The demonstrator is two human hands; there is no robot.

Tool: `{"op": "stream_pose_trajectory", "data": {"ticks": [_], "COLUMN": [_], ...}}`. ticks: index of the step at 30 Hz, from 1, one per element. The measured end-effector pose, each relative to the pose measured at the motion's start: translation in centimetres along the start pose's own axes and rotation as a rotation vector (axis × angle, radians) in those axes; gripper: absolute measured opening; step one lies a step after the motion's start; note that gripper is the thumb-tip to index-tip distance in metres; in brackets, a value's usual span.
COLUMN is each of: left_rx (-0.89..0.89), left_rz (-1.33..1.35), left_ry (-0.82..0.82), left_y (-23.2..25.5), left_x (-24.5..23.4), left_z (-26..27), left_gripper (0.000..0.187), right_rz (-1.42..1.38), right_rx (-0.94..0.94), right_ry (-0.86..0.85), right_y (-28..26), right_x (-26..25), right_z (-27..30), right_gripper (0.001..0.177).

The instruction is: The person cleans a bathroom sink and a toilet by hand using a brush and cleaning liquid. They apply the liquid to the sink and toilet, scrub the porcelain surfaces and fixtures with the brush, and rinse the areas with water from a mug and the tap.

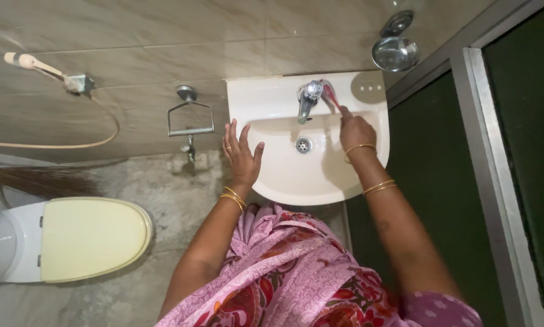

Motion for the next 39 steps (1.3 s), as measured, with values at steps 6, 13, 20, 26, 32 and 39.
{"op": "stream_pose_trajectory", "data": {"ticks": [6,13,20,26,32,39], "left_rx": [0.007,0.027,-0.020,-0.022,-0.005,0.004], "left_rz": [0.004,-0.009,0.005,0.057,0.038,0.036], "left_ry": [0.014,0.034,-0.026,-0.019,0.000,-0.034], "left_y": [0.0,0.1,0.8,0.7,0.3,0.3], "left_x": [-0.3,-0.1,-1.5,-1.3,-0.6,-0.8], "left_z": [0.3,0.1,-0.1,0.0,-0.2,0.0], "left_gripper": [0.065,0.063,0.063,0.063,0.066,0.066], "right_rz": [-0.031,-0.001,0.080,0.137,0.162,0.075], "right_rx": [0.177,0.015,0.152,0.123,0.283,0.196], "right_ry": [0.157,-0.026,0.051,-0.029,-0.197,0.036], "right_y": [6.3,-1.3,8.0,12.5,13.4,10.3], "right_x": [-1.9,2.0,-4.1,-7.5,-7.2,-7.5], "right_z": [-3.4,-1.1,-2.7,7.7,17.4,13.0], "right_gripper": [0.039,0.041,0.031,0.036,0.037,0.039]}}
Point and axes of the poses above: each hand's wrist, its own z-axis away from the middle knuckle, its own x-axis out of the palm, y = z × x, the point moved 1 cm from there along -z, towards the middle knuckle, and after that the axes turned 6 degrees about y, right-handed, at the moved point
